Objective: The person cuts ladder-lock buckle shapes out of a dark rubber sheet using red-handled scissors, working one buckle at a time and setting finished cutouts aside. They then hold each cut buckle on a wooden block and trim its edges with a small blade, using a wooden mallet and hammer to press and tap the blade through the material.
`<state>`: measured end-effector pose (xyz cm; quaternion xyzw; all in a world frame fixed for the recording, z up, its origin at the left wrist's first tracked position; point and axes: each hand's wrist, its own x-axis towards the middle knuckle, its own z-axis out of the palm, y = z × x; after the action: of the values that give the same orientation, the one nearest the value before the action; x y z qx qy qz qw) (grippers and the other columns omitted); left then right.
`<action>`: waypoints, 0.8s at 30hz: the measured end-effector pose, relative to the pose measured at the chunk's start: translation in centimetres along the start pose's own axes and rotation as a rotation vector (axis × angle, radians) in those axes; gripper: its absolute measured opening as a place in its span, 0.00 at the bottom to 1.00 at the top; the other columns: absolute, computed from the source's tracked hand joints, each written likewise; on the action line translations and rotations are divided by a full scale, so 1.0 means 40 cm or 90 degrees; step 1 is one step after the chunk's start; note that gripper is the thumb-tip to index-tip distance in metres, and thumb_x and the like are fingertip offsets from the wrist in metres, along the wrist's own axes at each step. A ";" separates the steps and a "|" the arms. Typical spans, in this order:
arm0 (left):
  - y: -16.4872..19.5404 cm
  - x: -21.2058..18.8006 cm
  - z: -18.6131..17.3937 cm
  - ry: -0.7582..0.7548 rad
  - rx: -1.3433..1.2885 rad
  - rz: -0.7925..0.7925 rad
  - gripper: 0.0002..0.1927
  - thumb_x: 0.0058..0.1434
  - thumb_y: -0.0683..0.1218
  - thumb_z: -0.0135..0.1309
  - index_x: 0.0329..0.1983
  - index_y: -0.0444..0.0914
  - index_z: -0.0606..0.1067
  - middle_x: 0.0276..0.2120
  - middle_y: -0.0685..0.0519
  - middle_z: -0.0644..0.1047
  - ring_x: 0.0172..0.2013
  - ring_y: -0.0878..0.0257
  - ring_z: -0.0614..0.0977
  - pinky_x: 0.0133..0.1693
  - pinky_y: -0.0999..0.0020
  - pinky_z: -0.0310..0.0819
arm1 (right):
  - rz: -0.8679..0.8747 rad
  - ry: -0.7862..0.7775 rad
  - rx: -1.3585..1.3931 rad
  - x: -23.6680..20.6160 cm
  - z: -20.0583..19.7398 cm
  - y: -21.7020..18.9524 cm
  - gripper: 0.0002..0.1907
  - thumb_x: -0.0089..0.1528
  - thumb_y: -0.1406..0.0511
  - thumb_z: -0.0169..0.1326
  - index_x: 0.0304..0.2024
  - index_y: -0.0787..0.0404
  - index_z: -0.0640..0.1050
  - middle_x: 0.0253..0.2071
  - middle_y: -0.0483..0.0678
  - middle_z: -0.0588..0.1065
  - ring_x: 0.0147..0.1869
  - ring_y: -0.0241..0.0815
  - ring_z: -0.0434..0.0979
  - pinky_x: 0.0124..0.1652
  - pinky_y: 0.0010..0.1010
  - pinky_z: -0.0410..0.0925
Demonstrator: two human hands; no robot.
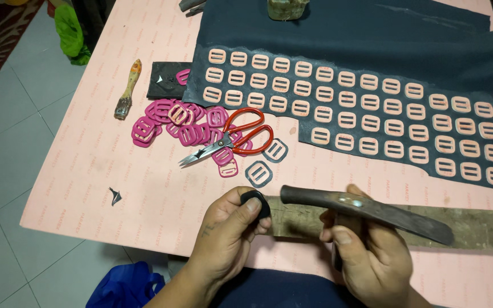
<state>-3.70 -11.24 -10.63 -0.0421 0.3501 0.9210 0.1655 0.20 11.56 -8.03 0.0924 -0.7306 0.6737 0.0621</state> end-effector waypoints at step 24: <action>0.011 -0.023 -0.006 -0.034 1.009 0.529 0.15 0.51 0.44 0.64 0.40 0.34 0.78 0.42 0.45 0.75 0.45 0.49 0.77 0.48 0.55 0.69 | 0.342 -0.070 -0.076 0.087 -0.050 0.053 0.27 0.63 0.69 0.51 0.65 0.64 0.70 0.39 0.50 0.80 0.30 0.35 0.76 0.32 0.27 0.73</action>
<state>-2.98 -11.97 -10.33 0.2364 0.8665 0.3949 -0.1930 -3.73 13.54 -9.18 -0.0723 -0.7694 0.6158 -0.1534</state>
